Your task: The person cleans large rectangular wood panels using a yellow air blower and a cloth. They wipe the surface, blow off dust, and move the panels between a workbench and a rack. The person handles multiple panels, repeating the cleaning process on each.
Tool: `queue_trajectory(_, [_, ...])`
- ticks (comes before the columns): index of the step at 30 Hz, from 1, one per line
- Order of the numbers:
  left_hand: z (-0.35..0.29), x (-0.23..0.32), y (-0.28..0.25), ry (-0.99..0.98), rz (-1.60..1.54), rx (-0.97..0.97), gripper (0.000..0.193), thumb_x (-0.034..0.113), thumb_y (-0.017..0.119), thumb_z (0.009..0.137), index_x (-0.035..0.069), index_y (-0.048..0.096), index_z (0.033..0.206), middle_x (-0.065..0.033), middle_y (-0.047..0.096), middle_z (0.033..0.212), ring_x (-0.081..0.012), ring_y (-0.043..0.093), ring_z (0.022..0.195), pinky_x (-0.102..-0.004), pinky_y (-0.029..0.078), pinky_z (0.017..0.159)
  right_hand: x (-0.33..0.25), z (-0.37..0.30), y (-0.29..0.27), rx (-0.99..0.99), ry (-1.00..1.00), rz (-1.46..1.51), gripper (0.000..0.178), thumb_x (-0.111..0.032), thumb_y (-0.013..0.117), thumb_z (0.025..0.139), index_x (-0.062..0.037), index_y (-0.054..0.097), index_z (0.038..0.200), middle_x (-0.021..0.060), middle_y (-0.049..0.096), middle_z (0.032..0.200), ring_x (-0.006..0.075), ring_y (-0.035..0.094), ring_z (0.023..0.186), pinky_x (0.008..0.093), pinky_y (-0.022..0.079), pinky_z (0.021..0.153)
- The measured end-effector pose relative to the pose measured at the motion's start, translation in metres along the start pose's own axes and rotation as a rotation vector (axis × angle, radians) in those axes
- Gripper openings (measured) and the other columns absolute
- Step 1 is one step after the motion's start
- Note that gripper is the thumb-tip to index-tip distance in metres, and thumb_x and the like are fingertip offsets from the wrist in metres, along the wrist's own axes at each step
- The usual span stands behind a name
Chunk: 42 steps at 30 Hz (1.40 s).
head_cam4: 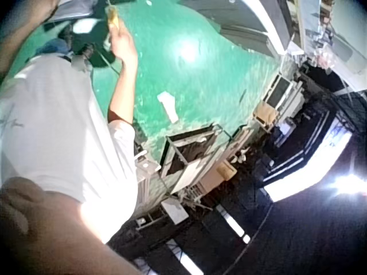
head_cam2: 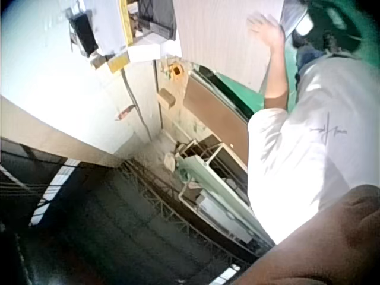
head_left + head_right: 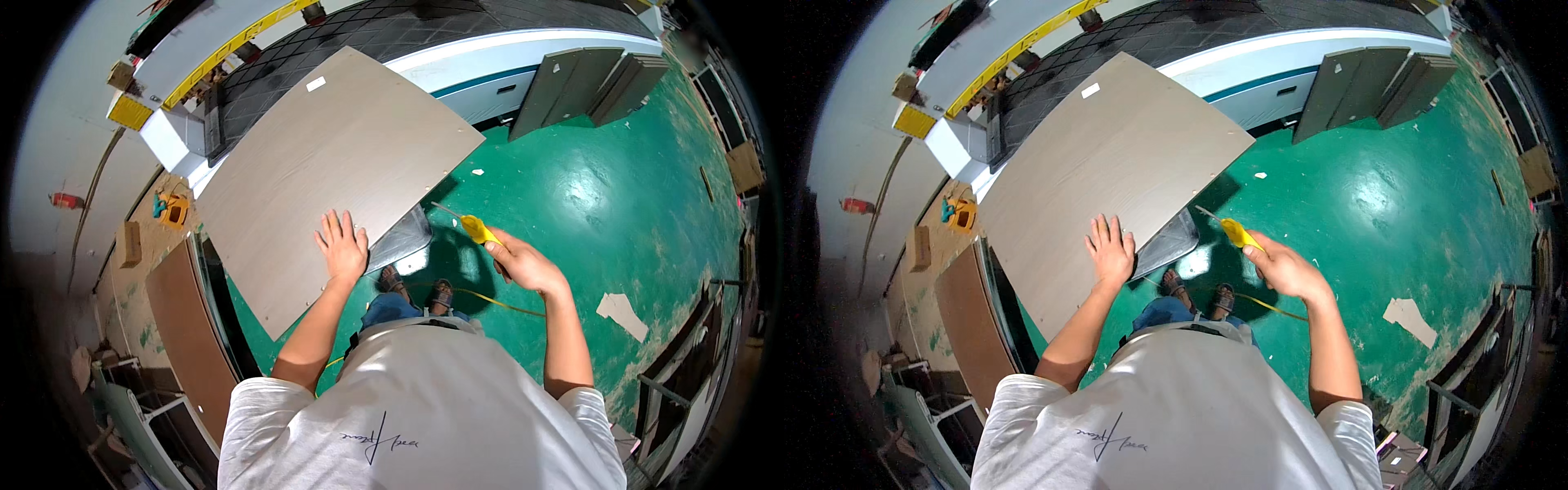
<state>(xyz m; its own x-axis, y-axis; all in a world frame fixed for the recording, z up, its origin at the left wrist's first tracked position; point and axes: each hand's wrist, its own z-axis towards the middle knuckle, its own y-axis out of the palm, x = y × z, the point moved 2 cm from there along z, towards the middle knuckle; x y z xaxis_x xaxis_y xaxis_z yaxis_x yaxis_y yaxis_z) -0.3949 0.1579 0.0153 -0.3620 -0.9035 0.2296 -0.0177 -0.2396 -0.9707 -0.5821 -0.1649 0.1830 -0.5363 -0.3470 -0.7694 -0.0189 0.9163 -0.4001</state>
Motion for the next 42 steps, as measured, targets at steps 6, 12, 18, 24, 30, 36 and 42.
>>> queue_trajectory(6, [0.04, 0.045, 0.009, 0.224, -0.044, -0.061, 0.067, 0.046, 0.051, 0.101, 0.008, 0.04, 0.155, -0.0221, 0.023, 0.166, -0.0399, 0.013, 0.156, -0.0671, 0.007, 0.121, -0.022, 0.019, -0.011, -0.013, 0.126, 0.05, 0.053, -0.04, 0.05, 0.108, -0.0083, 0.048, 0.15, 0.0058, 0.06, 0.081, 0.0172, 0.057, 0.071, 0.0353, 0.051, 0.068])
queue_trajectory(12, [0.051, 0.042, 0.012, 0.398, -0.114, 0.018, 0.067, 0.048, 0.059, 0.097, 0.011, 0.045, 0.151, -0.0191, 0.022, 0.165, -0.0376, 0.014, 0.156, -0.0689, 0.012, 0.12, -0.022, 0.091, -0.041, 0.323, 0.085, -0.005, 0.049, -0.039, 0.048, 0.108, -0.0098, 0.05, 0.148, -0.0017, 0.049, 0.073, 0.0095, 0.046, 0.059, 0.0275, 0.042, 0.053])
queue_trajectory(18, [0.054, 0.026, -0.001, 0.53, -0.274, 0.01, 0.065, 0.046, 0.067, 0.092, 0.011, 0.052, 0.145, -0.0147, 0.033, 0.161, -0.0355, 0.025, 0.152, -0.0664, 0.017, 0.12, -0.056, 0.131, -0.045, 0.243, 0.221, -0.013, 0.046, -0.04, 0.046, 0.109, -0.0123, 0.052, 0.144, -0.0023, 0.048, 0.071, 0.009, 0.044, 0.057, 0.0272, 0.039, 0.052])
queue_trajectory(24, [0.06, 0.015, -0.018, 0.549, -0.327, -0.052, 0.062, 0.044, 0.07, 0.09, 0.011, 0.058, 0.141, -0.0134, 0.042, 0.158, -0.0318, 0.029, 0.151, -0.0608, 0.022, 0.121, -0.105, 0.189, -0.032, 0.225, 0.178, 0.059, 0.036, -0.042, 0.045, 0.108, -0.0151, 0.056, 0.129, -0.0033, 0.05, 0.072, 0.0089, 0.045, 0.057, 0.0274, 0.035, 0.051])
queue_trajectory(30, [0.06, 0.014, -0.01, 0.535, -0.352, -0.044, 0.06, 0.044, 0.066, 0.094, 0.01, 0.055, 0.143, -0.0137, 0.033, 0.163, -0.0323, 0.025, 0.153, -0.0628, 0.023, 0.12, -0.145, 0.282, -0.029, 0.157, 0.097, -0.063, 0.033, -0.043, 0.044, 0.108, -0.0152, 0.057, 0.121, -0.0025, 0.053, 0.071, 0.0096, 0.049, 0.056, 0.0285, 0.035, 0.049])
queue_trajectory(36, [0.075, 0.014, -0.013, 0.437, -0.359, -0.13, 0.06, 0.046, 0.06, 0.097, 0.013, 0.052, 0.147, -0.0131, 0.033, 0.164, -0.0313, 0.024, 0.154, -0.061, 0.019, 0.123, -0.162, 0.356, -0.028, 0.127, 0.057, -0.068, 0.042, -0.041, 0.048, 0.107, -0.0036, 0.06, 0.122, 0.002, 0.051, 0.065, 0.014, 0.048, 0.053, 0.0328, 0.041, 0.05])
queue_trajectory(42, [0.143, -0.019, -0.013, 0.153, -0.256, -0.047, 0.063, 0.046, 0.061, 0.096, 0.01, 0.052, 0.147, -0.0133, 0.039, 0.16, -0.033, 0.028, 0.152, -0.0586, 0.017, 0.123, -0.229, 0.442, -0.005, 0.06, -0.04, 0.017, 0.034, -0.041, 0.046, 0.107, -0.0097, 0.058, 0.114, 0.0008, 0.053, 0.068, 0.0125, 0.048, 0.056, 0.0304, 0.039, 0.051])
